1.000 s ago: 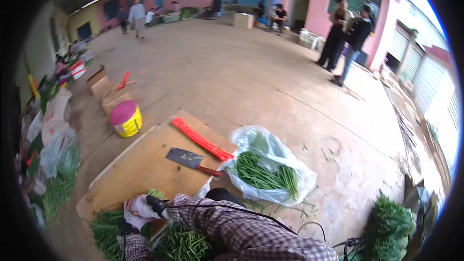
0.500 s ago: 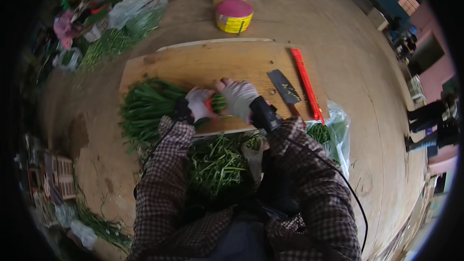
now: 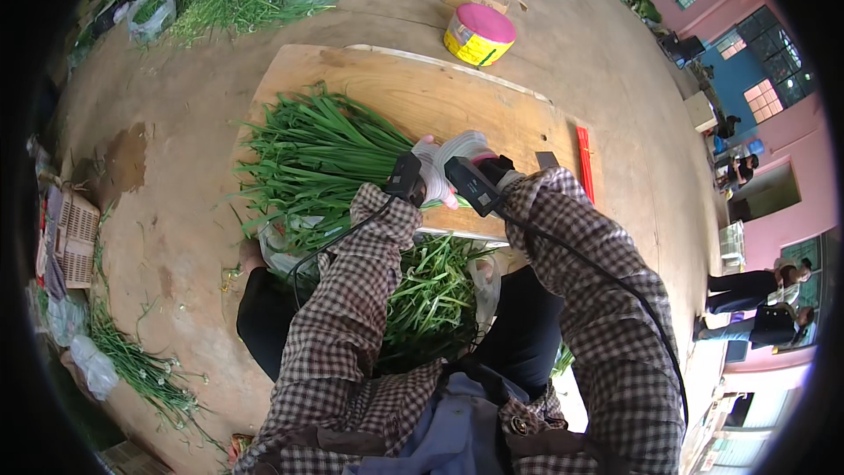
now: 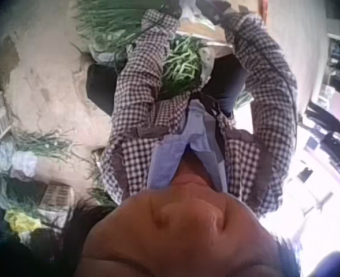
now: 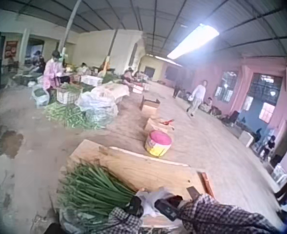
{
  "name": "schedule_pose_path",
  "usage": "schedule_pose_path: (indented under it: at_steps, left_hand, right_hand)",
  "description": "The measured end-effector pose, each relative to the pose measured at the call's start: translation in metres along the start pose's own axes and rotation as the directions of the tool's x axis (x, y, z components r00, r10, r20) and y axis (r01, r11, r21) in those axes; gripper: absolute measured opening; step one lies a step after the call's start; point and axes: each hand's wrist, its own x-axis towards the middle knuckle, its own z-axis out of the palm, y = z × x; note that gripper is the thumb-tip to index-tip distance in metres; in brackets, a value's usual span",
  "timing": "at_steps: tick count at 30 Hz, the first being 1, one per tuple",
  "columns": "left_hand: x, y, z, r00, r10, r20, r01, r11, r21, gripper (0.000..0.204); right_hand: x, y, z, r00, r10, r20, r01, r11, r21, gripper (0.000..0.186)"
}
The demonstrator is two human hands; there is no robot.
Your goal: Bundle and trim green vegetables (chives or similar) in a market or warehouse setting.
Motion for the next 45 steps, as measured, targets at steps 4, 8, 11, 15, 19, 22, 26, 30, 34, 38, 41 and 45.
schedule_pose_path:
  at_steps: [4,8,11,15,19,22,26,30,34,38,41,45]
  left_hand:
    - [0.001,0.000,0.001,1.000,-0.024,0.012,0.023,0.998,0.061,0.070]
    - [0.005,-0.003,0.003,1.000,-0.010,-0.002,0.011,0.984,0.179,0.071]
    - [0.008,0.001,0.002,0.996,-0.014,0.086,-0.003,0.980,0.198,0.066]
    - [0.002,0.011,-0.004,0.998,-0.036,0.051,0.023,0.970,0.240,0.074]
    - [-0.007,-0.009,-0.029,0.993,0.046,0.106,-0.060,0.990,0.131,0.101]
    - [-0.007,-0.040,-0.045,0.980,-0.050,0.194,0.043,0.998,0.041,0.107]
    - [-0.007,-0.042,-0.037,0.954,-0.233,0.187,0.226,0.972,0.058,0.093]
    - [-0.037,-0.007,-0.014,0.909,-0.287,-0.302,0.238,0.952,-0.191,0.080]
    - [-0.075,0.052,0.002,0.440,-0.398,-0.805,0.370,0.897,-0.241,0.078]
    - [-0.134,0.101,0.002,0.107,-0.119,-0.987,0.040,0.993,-0.115,0.059]
    - [-0.172,0.109,-0.010,0.859,-0.455,-0.233,-0.334,-0.156,-0.929,0.086]
    - [-0.180,0.090,-0.042,0.982,-0.153,-0.111,-0.180,-0.579,-0.795,0.074]
  right_hand:
    - [0.025,0.007,0.038,0.888,-0.222,-0.403,0.249,0.968,0.014,0.037]
    - [0.041,0.025,0.057,0.718,-0.354,-0.599,0.418,0.908,-0.035,0.032]
    - [0.042,0.032,0.055,0.805,-0.399,-0.438,0.425,0.904,-0.043,0.025]
    - [0.023,0.037,0.059,0.664,-0.473,-0.579,0.443,0.873,-0.205,0.020]
    - [0.010,0.042,0.081,0.500,-0.464,-0.731,0.513,0.839,-0.181,0.028]
    - [0.016,0.044,0.097,0.455,-0.367,-0.811,0.629,0.777,0.001,0.036]
    - [0.035,0.029,0.109,0.622,-0.123,-0.774,0.548,0.774,0.317,0.035]
    - [0.024,0.019,0.110,0.854,0.148,-0.499,0.419,0.376,0.827,0.031]
    - [-0.027,0.022,0.072,0.847,0.343,-0.407,0.517,-0.709,0.480,0.023]
    - [-0.096,0.066,0.016,0.650,0.309,-0.694,0.643,-0.711,0.286,0.024]
    - [-0.162,0.100,-0.014,0.357,0.192,-0.914,0.877,-0.406,0.257,0.025]
    - [-0.250,0.104,-0.012,-0.094,-0.282,-0.955,0.993,0.038,-0.109,0.022]
